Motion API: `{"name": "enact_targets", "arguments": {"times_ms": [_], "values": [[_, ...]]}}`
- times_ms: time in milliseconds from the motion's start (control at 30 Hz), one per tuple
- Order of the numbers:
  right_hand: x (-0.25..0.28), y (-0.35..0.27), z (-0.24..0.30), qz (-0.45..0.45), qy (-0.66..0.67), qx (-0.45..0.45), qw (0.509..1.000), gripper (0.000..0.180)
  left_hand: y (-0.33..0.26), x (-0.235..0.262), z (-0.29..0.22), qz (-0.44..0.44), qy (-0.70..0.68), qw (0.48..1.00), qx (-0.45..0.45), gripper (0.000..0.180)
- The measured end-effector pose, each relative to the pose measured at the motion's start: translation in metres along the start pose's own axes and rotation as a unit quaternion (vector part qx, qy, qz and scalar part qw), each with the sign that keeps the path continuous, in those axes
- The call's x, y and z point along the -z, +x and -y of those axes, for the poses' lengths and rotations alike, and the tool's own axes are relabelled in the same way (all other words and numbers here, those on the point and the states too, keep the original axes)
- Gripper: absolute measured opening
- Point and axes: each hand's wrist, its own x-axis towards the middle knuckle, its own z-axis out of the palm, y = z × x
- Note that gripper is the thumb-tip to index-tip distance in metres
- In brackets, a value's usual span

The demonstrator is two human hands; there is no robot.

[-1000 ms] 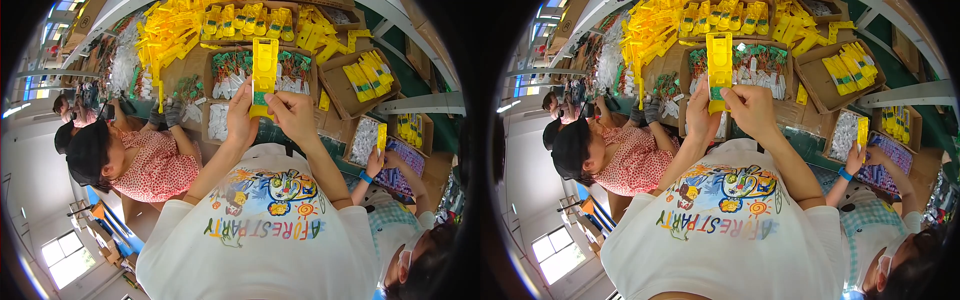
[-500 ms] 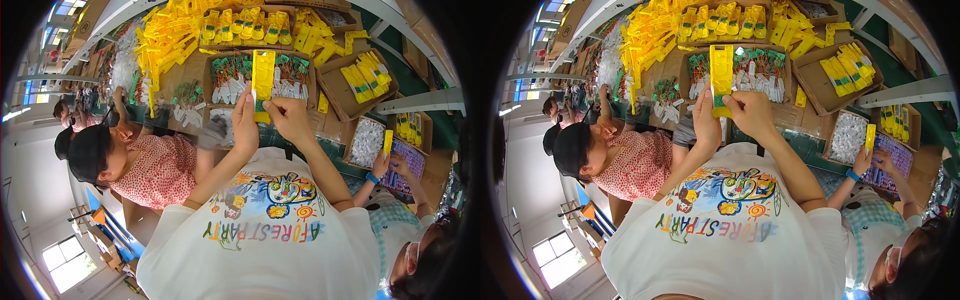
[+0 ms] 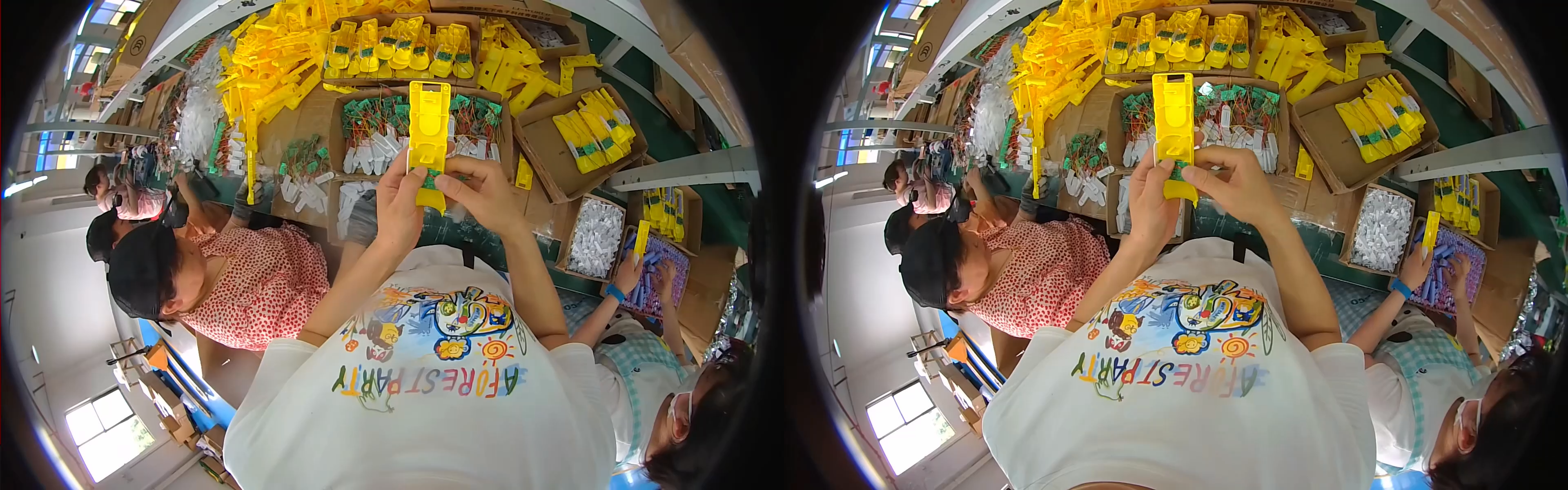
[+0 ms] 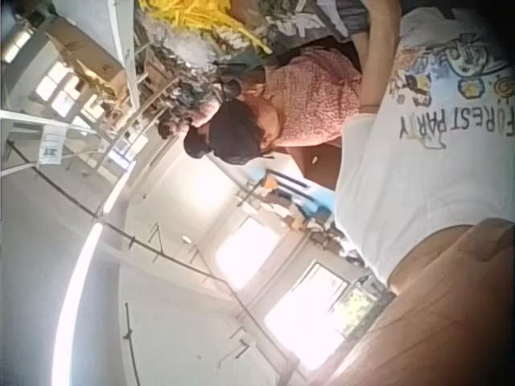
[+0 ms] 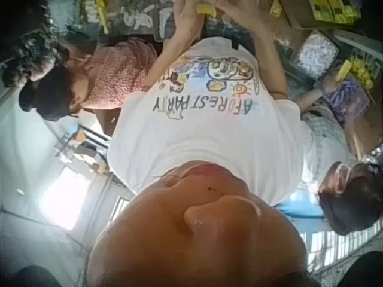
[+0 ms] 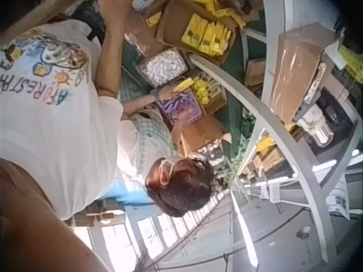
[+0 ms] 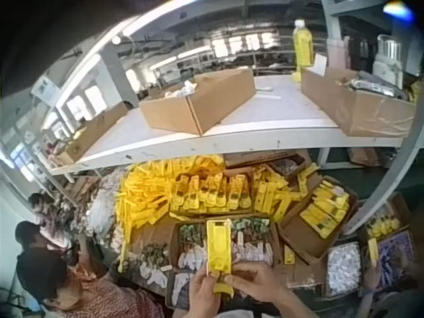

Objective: Assembling electronic and plastic components into yellow device housings at a factory workbench.

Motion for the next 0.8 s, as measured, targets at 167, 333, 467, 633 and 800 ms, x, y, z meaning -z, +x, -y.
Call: {"name": "enact_targets", "arguments": {"times_ms": [167,333,467,633,800], "values": [[-0.011,-0.007,-0.007,-0.052,-0.165,0.080,0.982,0.012,0.001,0.010,0.007,0.024,0.071,0.997,0.001,0.035],[-0.013,-0.007,-0.023,-0.065,0.022,0.044,0.997,0.007,-0.001,0.007,0.011,0.008,0.095,0.995,0.011,0.035],[-0.017,-0.008,-0.026,-0.125,-0.011,0.082,0.989,0.014,0.000,0.002,0.011,0.003,0.062,0.997,0.035,0.035],[-0.014,-0.011,-0.018,-0.136,-0.176,0.118,0.968,0.014,-0.001,0.000,0.011,-0.005,0.062,0.998,0.027,0.035],[-0.013,-0.010,-0.018,-0.099,-0.023,0.092,0.991,0.014,-0.003,0.002,0.013,0.004,0.074,0.997,0.010,0.034]]}}
